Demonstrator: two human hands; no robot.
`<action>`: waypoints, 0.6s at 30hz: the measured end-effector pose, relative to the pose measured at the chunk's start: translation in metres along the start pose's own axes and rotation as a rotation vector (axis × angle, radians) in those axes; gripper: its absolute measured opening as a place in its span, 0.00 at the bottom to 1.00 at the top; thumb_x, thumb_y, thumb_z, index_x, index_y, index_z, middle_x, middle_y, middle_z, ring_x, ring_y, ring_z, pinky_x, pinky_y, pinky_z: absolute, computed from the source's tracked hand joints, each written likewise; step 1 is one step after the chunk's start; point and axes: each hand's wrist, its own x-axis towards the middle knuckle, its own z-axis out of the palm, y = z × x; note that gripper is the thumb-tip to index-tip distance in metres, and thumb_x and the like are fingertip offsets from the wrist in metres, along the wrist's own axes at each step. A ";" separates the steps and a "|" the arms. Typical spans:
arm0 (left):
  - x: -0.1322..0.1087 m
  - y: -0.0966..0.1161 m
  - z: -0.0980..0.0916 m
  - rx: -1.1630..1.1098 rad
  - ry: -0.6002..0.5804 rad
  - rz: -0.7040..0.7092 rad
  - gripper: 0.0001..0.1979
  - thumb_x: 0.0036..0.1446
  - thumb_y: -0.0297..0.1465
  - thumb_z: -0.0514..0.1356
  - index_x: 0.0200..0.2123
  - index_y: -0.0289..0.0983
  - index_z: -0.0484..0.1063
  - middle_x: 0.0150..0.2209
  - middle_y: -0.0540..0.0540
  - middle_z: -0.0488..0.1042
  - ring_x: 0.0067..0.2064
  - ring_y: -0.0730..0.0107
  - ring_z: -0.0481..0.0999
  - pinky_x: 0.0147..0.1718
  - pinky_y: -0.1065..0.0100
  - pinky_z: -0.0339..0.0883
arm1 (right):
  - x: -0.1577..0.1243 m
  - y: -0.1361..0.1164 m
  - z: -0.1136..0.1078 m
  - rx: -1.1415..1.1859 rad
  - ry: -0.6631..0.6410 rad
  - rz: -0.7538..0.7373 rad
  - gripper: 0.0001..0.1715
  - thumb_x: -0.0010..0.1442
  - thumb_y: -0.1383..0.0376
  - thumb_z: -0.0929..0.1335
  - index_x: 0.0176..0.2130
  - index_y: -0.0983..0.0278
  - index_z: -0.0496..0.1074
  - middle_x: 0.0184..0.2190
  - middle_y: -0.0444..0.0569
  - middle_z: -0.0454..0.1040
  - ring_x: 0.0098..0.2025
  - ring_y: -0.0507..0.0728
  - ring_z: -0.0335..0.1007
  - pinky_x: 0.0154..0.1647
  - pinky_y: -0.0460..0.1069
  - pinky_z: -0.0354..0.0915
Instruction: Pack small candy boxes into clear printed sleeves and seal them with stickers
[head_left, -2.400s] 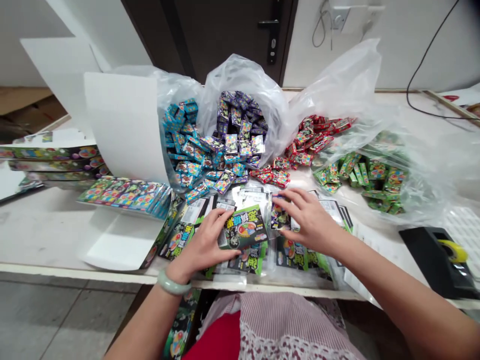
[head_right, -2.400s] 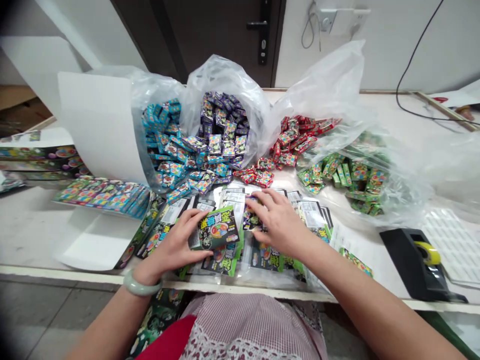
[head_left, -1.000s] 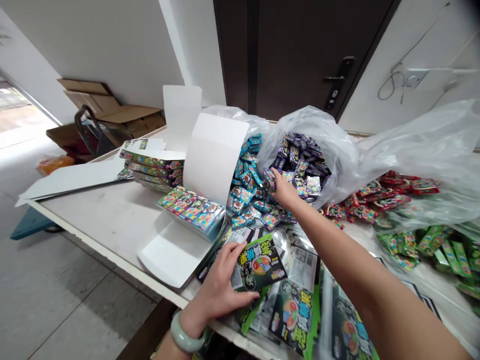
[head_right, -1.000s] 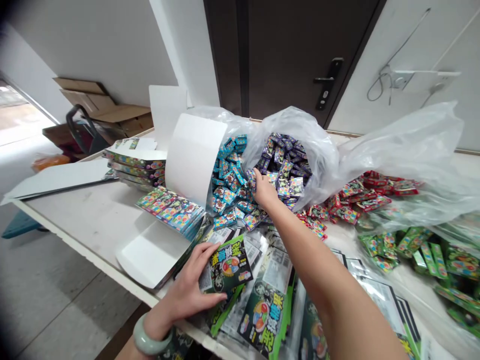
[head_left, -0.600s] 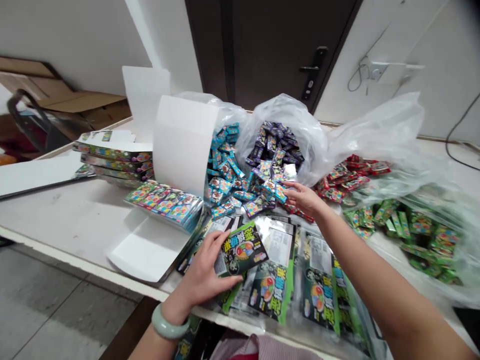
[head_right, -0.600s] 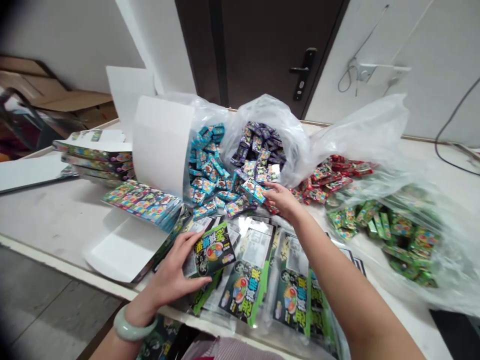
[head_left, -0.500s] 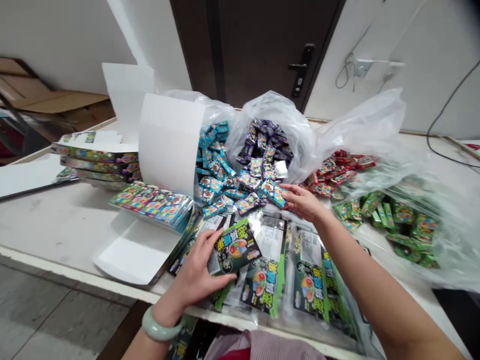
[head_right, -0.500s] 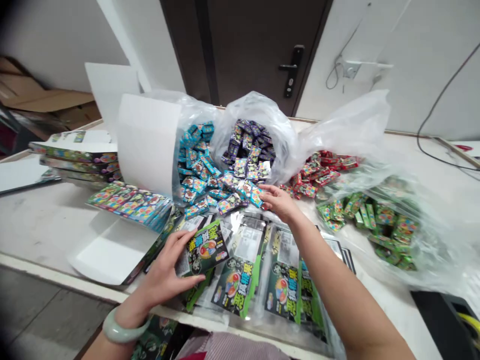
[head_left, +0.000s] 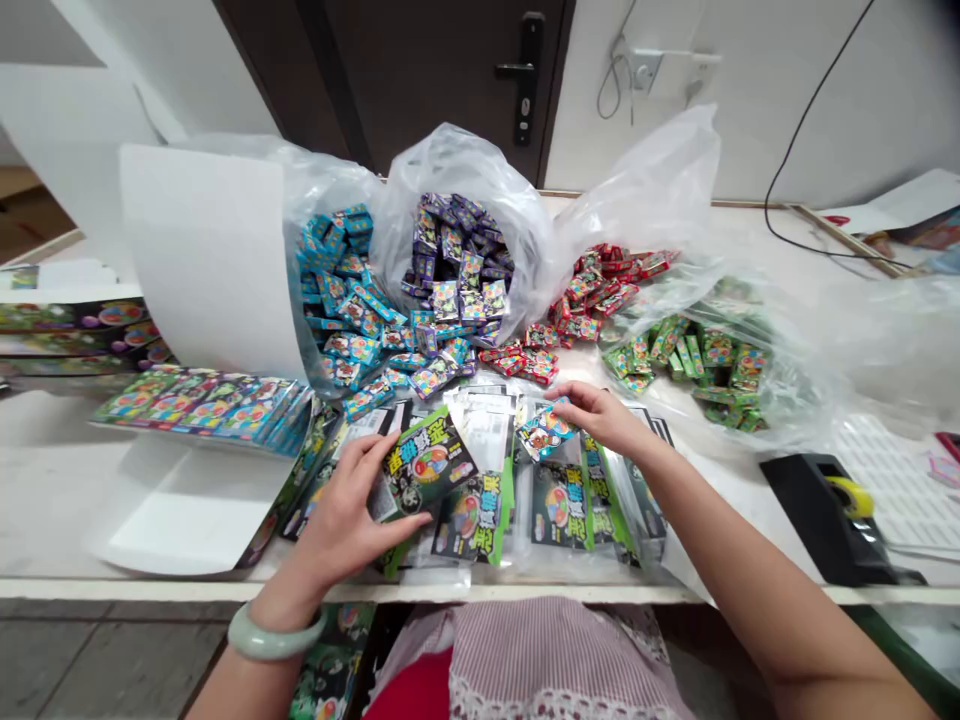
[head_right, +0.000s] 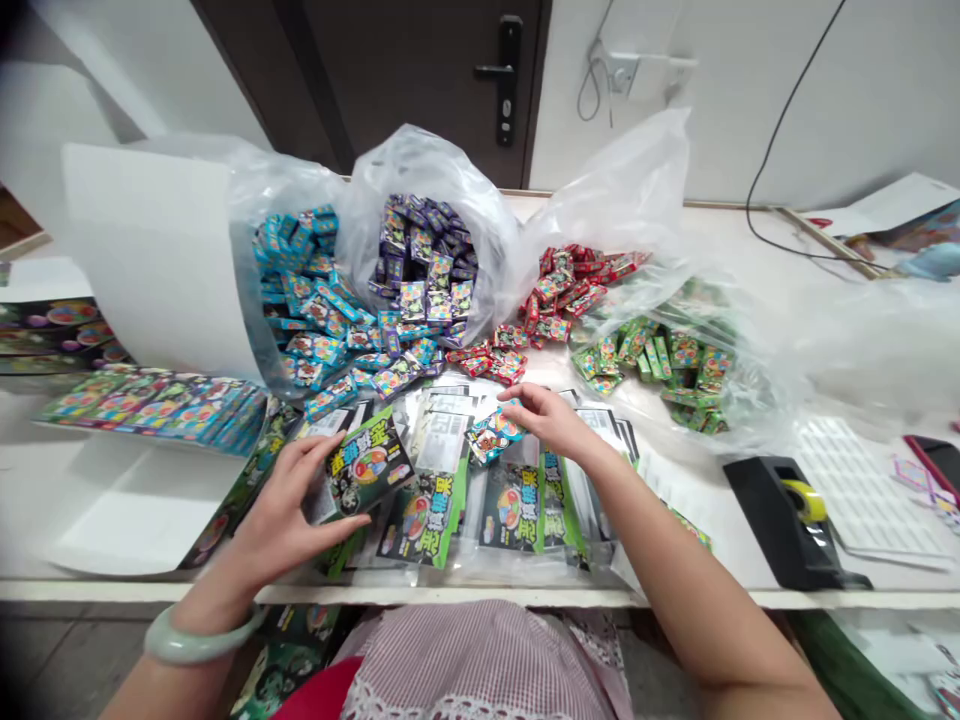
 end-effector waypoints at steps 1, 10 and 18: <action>0.001 0.001 0.001 0.001 -0.008 -0.004 0.41 0.51 0.44 0.65 0.64 0.42 0.52 0.54 0.40 0.60 0.56 0.49 0.65 0.56 0.48 0.65 | 0.000 0.002 -0.002 -0.017 -0.021 0.005 0.22 0.51 0.51 0.72 0.40 0.63 0.72 0.26 0.42 0.72 0.27 0.51 0.66 0.30 0.48 0.63; 0.002 0.006 0.004 -0.018 -0.055 -0.025 0.41 0.50 0.45 0.66 0.64 0.44 0.52 0.54 0.41 0.60 0.56 0.49 0.65 0.56 0.46 0.63 | 0.008 0.019 -0.003 -0.371 0.010 -0.092 0.12 0.61 0.62 0.66 0.42 0.60 0.77 0.44 0.51 0.78 0.49 0.61 0.71 0.55 0.58 0.62; 0.008 0.005 0.010 -0.053 -0.068 0.022 0.42 0.50 0.46 0.66 0.64 0.43 0.52 0.53 0.41 0.60 0.55 0.49 0.65 0.55 0.48 0.64 | -0.027 0.035 -0.023 -0.713 -0.159 -0.192 0.51 0.44 0.58 0.79 0.63 0.57 0.60 0.64 0.57 0.59 0.67 0.69 0.49 0.64 0.67 0.48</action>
